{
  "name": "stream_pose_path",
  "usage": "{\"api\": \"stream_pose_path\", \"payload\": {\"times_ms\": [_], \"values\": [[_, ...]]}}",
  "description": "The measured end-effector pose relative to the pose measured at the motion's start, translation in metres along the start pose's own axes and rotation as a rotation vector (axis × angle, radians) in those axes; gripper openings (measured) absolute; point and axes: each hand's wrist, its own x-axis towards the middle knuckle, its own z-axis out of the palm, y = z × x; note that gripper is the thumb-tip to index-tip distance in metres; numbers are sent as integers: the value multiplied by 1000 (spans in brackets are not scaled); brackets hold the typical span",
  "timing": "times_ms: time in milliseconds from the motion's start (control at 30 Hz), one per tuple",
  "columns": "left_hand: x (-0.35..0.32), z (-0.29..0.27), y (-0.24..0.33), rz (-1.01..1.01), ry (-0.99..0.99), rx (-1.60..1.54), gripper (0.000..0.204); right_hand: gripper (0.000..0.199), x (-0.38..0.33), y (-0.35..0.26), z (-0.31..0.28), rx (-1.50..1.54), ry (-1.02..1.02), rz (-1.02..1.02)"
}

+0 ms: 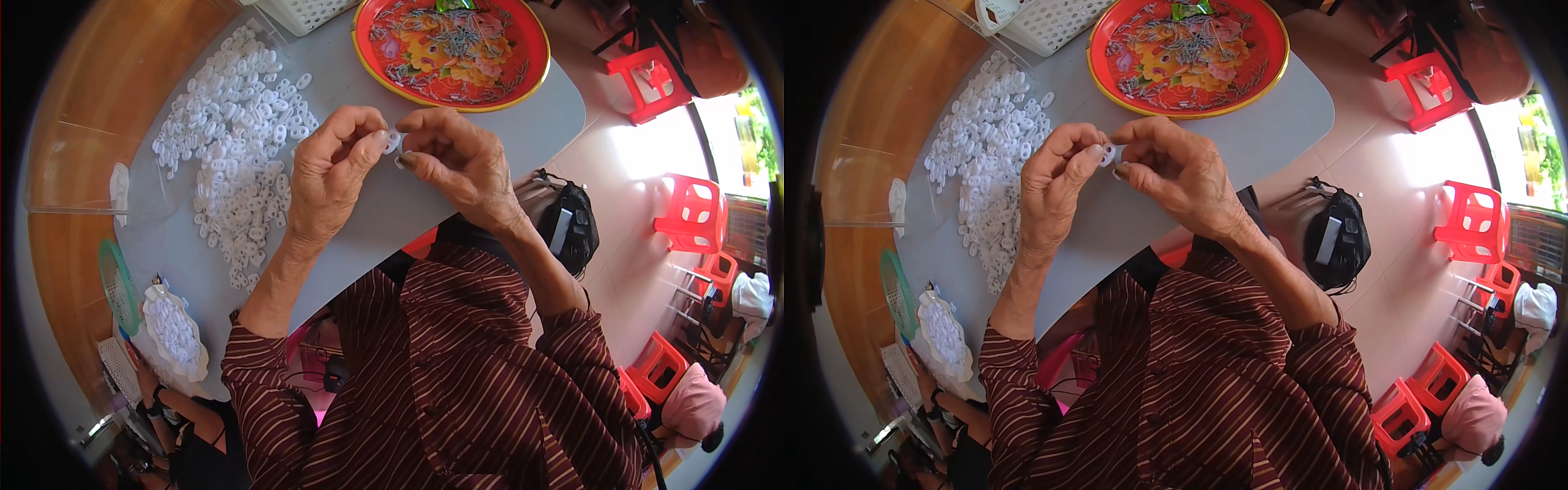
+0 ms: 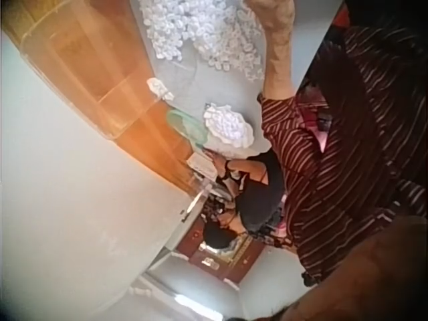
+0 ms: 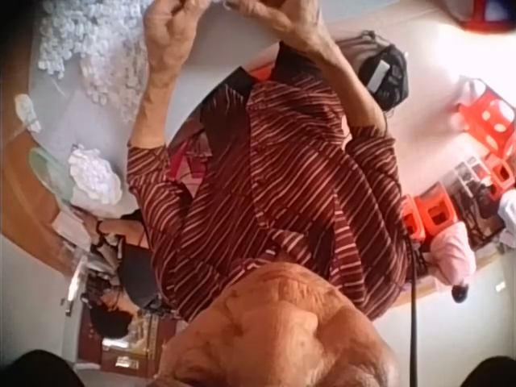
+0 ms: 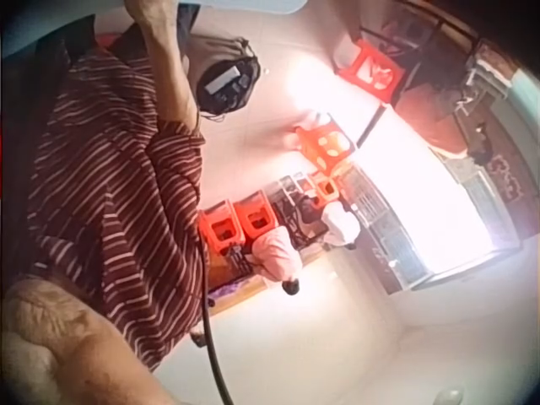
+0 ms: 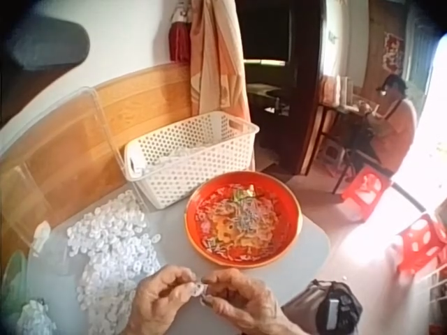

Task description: The recorder is manually inserting small metal or plastic pins into white plastic ring-shaped components at a table.

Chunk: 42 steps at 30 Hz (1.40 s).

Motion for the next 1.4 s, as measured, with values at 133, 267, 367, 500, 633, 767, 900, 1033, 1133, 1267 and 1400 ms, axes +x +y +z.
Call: {"api": "stream_pose_path", "payload": {"times_ms": [133,267,367,500,633,767,900,1033,1133,1267,1400], "values": [[0,-1,1,-17,-11,10,9,29,1,3,2,18,9,-20],[2,-2,6,-14,-62,66,9,29,0,4,2,1,27,-22],[3,-4,10,-17,-103,121,10,28,0,6,1,-8,15,-37],[4,-2,15,-11,-112,162,12,26,1,9,1,13,40,-52],[0,-3,12,32,-71,230,17,25,0,8,2,18,65,-44],[-5,3,10,32,-185,268,22,25,0,10,2,8,56,-47],[-5,4,7,50,-128,284,22,28,0,5,2,20,38,-57],[-6,5,7,54,-123,299,21,29,-2,7,3,27,53,-40],[-7,8,4,86,-95,300,21,28,-1,3,2,3,40,-31],[-7,9,6,95,-109,318,21,28,-3,6,2,-43,52,-47],[-6,8,4,71,-105,299,20,29,-2,5,2,-25,55,-54]]}}
